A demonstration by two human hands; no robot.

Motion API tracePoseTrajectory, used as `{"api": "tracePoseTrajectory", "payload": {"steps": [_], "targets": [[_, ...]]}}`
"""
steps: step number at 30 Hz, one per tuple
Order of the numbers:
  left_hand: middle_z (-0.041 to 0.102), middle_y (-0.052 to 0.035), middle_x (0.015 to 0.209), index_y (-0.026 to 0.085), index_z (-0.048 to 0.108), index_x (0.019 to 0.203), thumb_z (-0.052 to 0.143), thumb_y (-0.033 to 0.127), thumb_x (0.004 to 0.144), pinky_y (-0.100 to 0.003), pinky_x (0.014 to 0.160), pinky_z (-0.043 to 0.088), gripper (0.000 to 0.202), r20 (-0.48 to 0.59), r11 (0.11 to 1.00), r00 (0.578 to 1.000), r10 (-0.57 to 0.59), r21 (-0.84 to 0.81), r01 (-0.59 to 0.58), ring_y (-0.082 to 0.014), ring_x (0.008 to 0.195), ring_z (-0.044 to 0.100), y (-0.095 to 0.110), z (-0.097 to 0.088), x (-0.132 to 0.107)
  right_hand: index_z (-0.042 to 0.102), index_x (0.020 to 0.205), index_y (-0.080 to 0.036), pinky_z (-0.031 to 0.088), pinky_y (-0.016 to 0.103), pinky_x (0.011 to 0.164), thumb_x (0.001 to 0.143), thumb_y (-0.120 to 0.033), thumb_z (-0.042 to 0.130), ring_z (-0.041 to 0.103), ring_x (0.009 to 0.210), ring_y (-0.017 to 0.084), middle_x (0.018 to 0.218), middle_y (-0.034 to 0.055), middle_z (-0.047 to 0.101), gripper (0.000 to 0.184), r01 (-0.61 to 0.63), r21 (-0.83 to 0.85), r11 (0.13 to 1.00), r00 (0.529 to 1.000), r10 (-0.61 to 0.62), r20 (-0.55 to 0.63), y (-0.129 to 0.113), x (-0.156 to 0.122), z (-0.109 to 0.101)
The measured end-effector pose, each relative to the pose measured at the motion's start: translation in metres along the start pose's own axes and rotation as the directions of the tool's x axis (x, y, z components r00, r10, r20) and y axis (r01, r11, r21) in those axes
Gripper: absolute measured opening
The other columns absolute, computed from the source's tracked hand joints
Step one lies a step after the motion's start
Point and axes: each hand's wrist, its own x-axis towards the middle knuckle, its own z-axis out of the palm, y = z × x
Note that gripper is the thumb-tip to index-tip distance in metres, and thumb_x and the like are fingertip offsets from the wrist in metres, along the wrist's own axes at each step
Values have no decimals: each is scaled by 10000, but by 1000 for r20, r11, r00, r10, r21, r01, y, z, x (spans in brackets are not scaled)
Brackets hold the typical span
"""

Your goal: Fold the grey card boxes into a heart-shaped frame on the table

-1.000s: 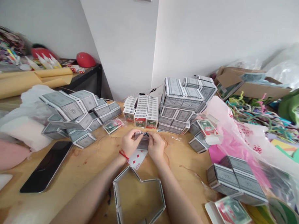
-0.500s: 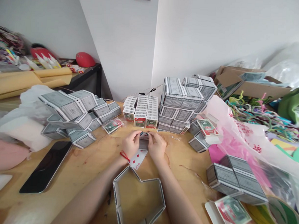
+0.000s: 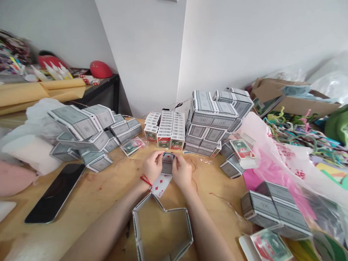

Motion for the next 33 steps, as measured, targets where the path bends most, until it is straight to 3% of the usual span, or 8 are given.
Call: {"api": "tracePoseTrajectory", "payload": {"steps": [7, 13, 17, 24, 27, 30, 33], "targets": [[691, -75, 872, 170, 640, 908, 463, 151, 832, -294, 748, 502, 193, -6, 997, 997, -75, -16, 75, -174, 832, 645, -1, -1, 2, 619, 1025, -211, 505, 283, 686, 799, -182, 397, 663, 746, 185, 874, 43, 709, 318, 42, -46, 998, 998, -40, 42, -5, 3, -6], [692, -61, 869, 179, 648, 881, 541, 219, 800, -279, 748, 507, 140, 11, 992, 996, -93, -87, 94, -160, 816, 644, -1, 0, 3, 631, 979, -212, 508, 291, 731, 814, -243, 435, 663, 808, 186, 914, 46, 705, 258, 13, 109, 994, 1000, -15, 17, 3, 3, -1], [694, -52, 796, 176, 655, 813, 586, 259, 771, -266, 699, 510, 116, 20, 990, 993, -115, -76, 116, -154, 747, 646, 3, -1, 3, 652, 897, -218, 509, 292, 709, 809, -281, 474, 663, 761, 186, 865, 39, 711, 208, 8, 127, 992, 1000, -10, 12, 6, 3, -1], [696, -69, 848, 174, 651, 871, 484, 132, 805, -285, 726, 503, 184, 19, 998, 998, -56, -24, 57, -170, 793, 646, 6, -1, 0, 664, 826, -215, 483, 297, 700, 798, -230, 453, 646, 746, 192, 818, 40, 708, 213, -33, 81, 996, 999, 35, -21, 1, 3, -3], [689, -61, 870, 185, 642, 890, 456, 97, 803, -295, 754, 501, 223, 39, 996, 999, -39, -75, 41, -171, 823, 639, 4, -1, 1, 659, 792, -202, 470, 313, 711, 790, -249, 464, 635, 748, 199, 798, 49, 701, 201, -109, 148, 983, 993, 115, -34, 1, 4, -2], [677, -60, 903, 190, 618, 945, 469, 141, 816, -287, 770, 506, 203, 59, 962, 996, -72, -260, 85, -161, 847, 634, 3, -1, 4, 642, 763, -185, 470, 320, 711, 769, -311, 514, 623, 739, 197, 772, 54, 687, 180, -235, 354, 905, 966, 258, -17, 3, 6, 0], [661, -71, 921, 183, 520, 1113, 529, 205, 801, -280, 732, 524, 313, 88, 853, 979, -184, -481, 204, -151, 814, 638, 4, -1, 7, 619, 766, -172, 489, 307, 649, 716, -388, 591, 612, 674, 177, 737, 44, 668, 223, -357, 633, 687, 911, 405, 75, 3, 8, 3]]}}
